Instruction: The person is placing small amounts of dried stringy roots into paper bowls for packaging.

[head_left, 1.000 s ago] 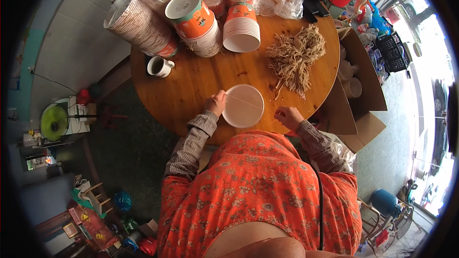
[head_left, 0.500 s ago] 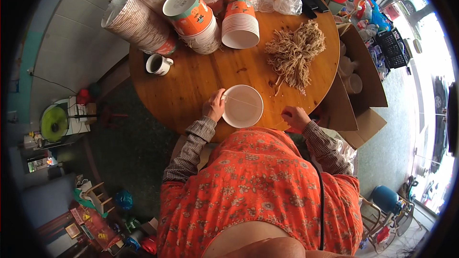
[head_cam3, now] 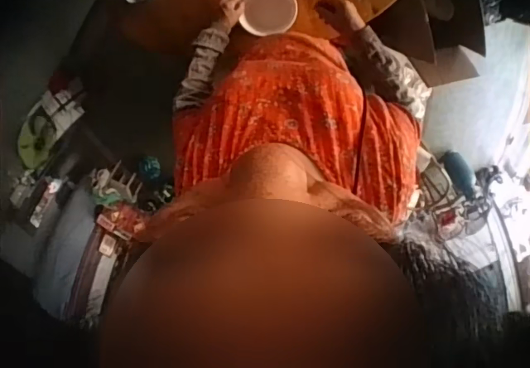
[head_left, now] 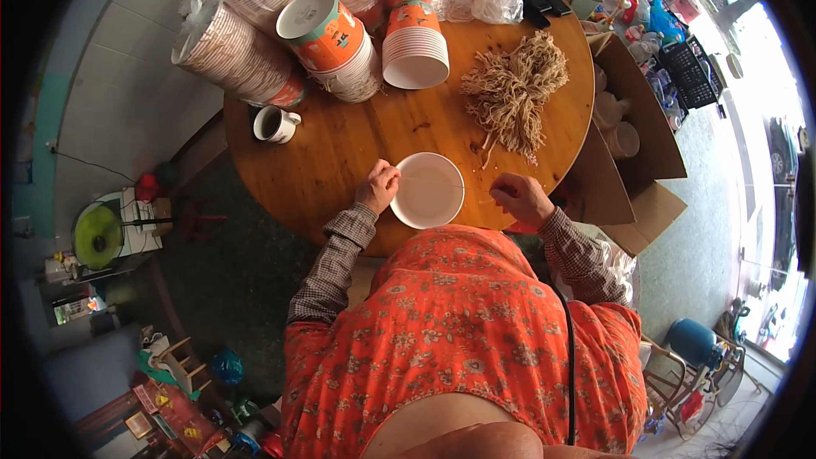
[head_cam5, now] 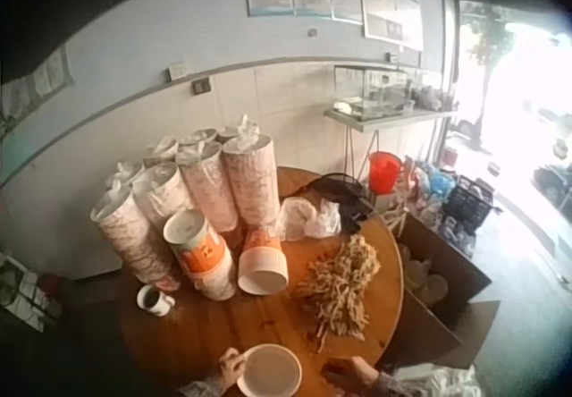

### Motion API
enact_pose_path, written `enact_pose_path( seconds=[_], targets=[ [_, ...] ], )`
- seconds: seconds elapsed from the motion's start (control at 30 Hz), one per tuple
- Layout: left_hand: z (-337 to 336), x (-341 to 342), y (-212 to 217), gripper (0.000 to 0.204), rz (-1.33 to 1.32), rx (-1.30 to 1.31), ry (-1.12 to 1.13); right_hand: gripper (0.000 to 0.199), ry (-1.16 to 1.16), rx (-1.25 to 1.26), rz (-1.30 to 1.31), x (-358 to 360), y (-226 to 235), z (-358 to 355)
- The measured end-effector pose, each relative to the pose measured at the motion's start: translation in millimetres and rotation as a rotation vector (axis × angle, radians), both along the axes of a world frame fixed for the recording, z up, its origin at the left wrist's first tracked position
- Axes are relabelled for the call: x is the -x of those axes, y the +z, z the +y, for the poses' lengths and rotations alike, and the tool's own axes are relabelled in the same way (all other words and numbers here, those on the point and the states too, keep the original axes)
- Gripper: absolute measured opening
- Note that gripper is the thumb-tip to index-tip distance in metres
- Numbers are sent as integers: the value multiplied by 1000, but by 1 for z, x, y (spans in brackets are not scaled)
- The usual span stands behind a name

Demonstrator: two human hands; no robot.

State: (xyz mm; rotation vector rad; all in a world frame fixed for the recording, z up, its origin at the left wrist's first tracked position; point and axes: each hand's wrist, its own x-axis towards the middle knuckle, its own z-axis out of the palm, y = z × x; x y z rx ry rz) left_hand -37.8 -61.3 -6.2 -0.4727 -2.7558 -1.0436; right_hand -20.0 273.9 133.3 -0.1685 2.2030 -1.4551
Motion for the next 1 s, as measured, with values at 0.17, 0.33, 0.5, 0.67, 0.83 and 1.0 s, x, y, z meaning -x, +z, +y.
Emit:
enact_pose_path(
  seconds=[0.17, 0.33, 0.5, 0.67, 0.83, 1.0],
  targets=[
    [1, -2, 5, 11, -32, -120, 27, 17, 20, -76, 185, 7, -8, 11],
    [-4, -10, -4, 11, -120, -164, 76, 18, 39, -139, 193, 8, -19, 19],
    [35, -7, 52, 18, 182, -50, 93, 18, -230, 232, -350, 6, -19, 9],
    [97, -28, 101, 30, -594, -570, -307, 17, -344, 663, -560, 12, -32, -30],
    [75, -27, 68, 27, -895, -698, -302, 12, -438, 832, -554, 26, -36, -37],
    [70, -26, 94, 23, -808, -716, -197, 13, -434, 290, -39, 26, -40, -37]
  ],
)
